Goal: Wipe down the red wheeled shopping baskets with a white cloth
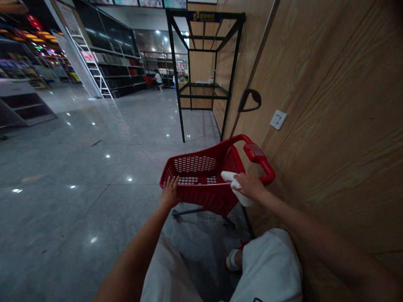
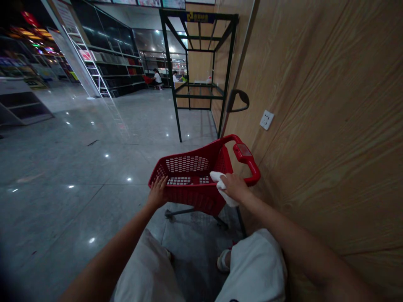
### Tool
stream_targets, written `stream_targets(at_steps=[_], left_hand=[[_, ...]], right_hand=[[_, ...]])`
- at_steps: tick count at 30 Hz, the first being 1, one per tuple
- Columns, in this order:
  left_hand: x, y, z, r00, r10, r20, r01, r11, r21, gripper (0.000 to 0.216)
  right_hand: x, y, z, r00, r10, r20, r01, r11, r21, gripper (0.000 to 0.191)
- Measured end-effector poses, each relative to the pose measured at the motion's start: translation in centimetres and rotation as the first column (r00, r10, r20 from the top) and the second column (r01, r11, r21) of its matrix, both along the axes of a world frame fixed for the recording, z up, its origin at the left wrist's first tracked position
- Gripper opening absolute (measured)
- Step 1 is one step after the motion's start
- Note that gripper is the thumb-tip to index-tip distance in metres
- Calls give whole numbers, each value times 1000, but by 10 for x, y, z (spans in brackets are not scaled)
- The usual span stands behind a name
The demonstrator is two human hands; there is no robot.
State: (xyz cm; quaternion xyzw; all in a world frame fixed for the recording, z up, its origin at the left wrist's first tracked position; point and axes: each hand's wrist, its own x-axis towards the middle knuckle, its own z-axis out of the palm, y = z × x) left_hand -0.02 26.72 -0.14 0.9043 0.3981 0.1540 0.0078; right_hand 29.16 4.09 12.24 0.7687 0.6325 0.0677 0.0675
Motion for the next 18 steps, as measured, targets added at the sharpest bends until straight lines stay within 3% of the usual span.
stream_targets(at_steps=[4,8,12,16,18], left_hand=[[10,-6,-1,999,20,29,-20,1000,-16,93],[19,-13,4,999,47,16,-47,998,-41,94],[24,-28,4,996,83,18,-83,995,-47,97],[22,-42,1,996,86,35,-84,995,-55,97],[15,-40,2,1000,18,25,-16,997,-73,97]], right_hand=[[-23,24,-28,998,-40,53,35,996,84,42],[-52,61,-54,994,111,16,-112,983,144,36],[-91,98,-76,985,163,-48,-152,973,176,33],[-120,116,-88,972,213,-104,-192,964,182,33],[-117,112,-87,957,253,-144,-227,958,177,35]])
